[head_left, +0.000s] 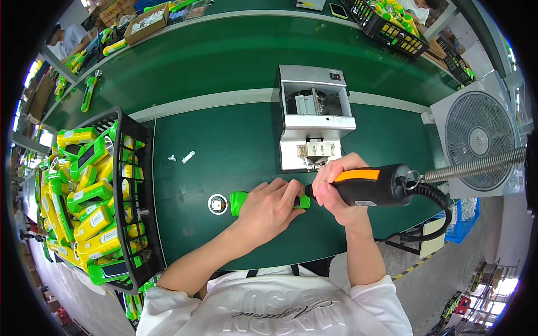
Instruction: The person assembles flashlights by retrieving parts from a conveyor belt, driving screws into the flashlight bodies using an electric screwdriver and a screw feeder, and placing the assembled flashlights into a tray.
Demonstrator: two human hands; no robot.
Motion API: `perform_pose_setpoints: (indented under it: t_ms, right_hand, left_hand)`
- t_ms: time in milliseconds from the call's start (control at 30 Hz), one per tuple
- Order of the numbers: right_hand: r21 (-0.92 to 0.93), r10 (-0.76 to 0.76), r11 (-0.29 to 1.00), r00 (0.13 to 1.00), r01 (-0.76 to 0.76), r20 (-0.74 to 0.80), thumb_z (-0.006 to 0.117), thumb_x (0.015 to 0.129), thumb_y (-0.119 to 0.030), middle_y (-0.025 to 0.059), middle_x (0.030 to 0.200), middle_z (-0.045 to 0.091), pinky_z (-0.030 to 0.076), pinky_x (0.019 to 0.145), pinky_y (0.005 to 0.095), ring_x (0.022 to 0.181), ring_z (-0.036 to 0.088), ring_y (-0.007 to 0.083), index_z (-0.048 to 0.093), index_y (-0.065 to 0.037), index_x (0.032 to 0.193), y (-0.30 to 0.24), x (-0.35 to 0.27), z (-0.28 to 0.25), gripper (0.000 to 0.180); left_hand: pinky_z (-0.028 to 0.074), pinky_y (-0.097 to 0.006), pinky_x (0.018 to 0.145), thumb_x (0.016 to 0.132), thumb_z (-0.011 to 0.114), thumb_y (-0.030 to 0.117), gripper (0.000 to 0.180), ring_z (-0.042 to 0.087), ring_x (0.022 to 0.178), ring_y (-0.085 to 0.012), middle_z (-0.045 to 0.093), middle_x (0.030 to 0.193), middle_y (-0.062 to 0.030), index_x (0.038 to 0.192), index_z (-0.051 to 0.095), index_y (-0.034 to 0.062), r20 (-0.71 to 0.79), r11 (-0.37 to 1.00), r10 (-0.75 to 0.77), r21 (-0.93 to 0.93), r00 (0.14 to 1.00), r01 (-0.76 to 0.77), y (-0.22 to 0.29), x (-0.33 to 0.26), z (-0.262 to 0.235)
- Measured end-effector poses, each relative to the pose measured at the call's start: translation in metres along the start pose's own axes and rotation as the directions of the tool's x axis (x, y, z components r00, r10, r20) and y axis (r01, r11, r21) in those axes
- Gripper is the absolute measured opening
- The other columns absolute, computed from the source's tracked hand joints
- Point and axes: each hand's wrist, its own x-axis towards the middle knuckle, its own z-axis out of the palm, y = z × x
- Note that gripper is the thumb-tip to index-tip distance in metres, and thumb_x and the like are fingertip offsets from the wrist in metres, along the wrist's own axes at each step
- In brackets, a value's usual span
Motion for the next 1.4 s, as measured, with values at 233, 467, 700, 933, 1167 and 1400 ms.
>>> perform_pose_setpoints:
  t_ms: [233,467,700,933,1167,1400]
  right_hand:
    - [-0.063,-0.019,0.998,1.0,0.018,-0.01,0.066,0.079,0.01,0.0032,0.074,0.061,0.05,0.065,0.0217,0.065,0.06,0.0075,0.056,-0.002,0.093,0.001,0.001,-0.003,0.02]
    - [-0.103,-0.029,0.994,0.999,0.024,-0.039,0.068,0.079,0.007,0.0031,0.071,0.061,0.048,0.061,0.0237,0.062,0.058,0.0083,0.058,-0.003,0.091,-0.002,0.0,0.004,0.019]
    - [-0.056,-0.063,0.997,0.998,0.062,-0.021,0.067,0.079,0.009,0.0062,0.077,0.063,0.048,0.06,0.0234,0.065,0.06,0.0102,0.055,-0.002,0.092,0.004,-0.004,-0.004,0.021]
    - [-0.029,-0.091,0.995,0.995,0.091,-0.03,0.064,0.081,0.009,0.0076,0.076,0.062,0.05,0.06,0.0237,0.062,0.06,0.0109,0.054,-0.001,0.098,0.003,-0.003,-0.005,0.022]
    - [0.095,-0.247,0.961,0.961,0.259,-0.123,0.064,0.087,-0.001,0.0055,0.066,0.053,0.046,0.049,0.0317,0.05,0.052,0.0159,0.045,-0.004,0.108,-0.026,-0.007,-0.005,0.028]
    - [-0.056,-0.393,0.919,0.891,0.391,-0.228,0.058,0.092,-0.009,0.0029,0.064,0.046,0.043,0.049,0.0303,0.047,0.045,0.0143,0.041,-0.01,0.11,-0.04,0.018,-0.004,0.025]
  left_hand:
    - [0.051,-0.04,0.069,0.078,0.079,0.026,0.042,0.065,0.081,-0.0276,0.062,0.087,-0.0076,0.101,0.051,0.0055,0.016,0.998,-0.021,-0.051,1.0,0.022,-0.001,0.001,0.0]
    - [0.051,-0.04,0.07,0.078,0.079,0.024,0.042,0.065,0.084,-0.0284,0.063,0.09,-0.0091,0.103,0.051,0.0048,0.045,0.999,-0.045,-0.028,0.998,0.046,0.0,0.003,-0.001]
    - [0.05,-0.04,0.072,0.077,0.079,0.023,0.045,0.065,0.084,-0.0288,0.062,0.093,-0.0085,0.107,0.051,0.0052,0.041,0.995,-0.042,-0.089,0.998,0.045,-0.002,0.003,0.003]
    - [0.049,-0.039,0.073,0.078,0.079,0.024,0.045,0.064,0.084,-0.0271,0.063,0.095,-0.0068,0.109,0.051,0.0056,0.071,0.995,-0.047,-0.087,0.996,0.053,-0.002,0.004,0.002]
    - [0.05,-0.038,0.071,0.079,0.077,0.021,0.041,0.064,0.087,-0.0253,0.063,0.095,-0.0061,0.108,0.052,0.0052,0.05,0.999,0.003,-0.033,0.999,-0.002,-0.003,0.0,0.003]
    - [0.051,-0.037,0.072,0.079,0.076,0.016,0.038,0.063,0.089,-0.0231,0.064,0.098,-0.0042,0.108,0.054,0.0061,-0.008,0.996,0.089,0.025,0.996,-0.089,-0.008,0.008,0.005]
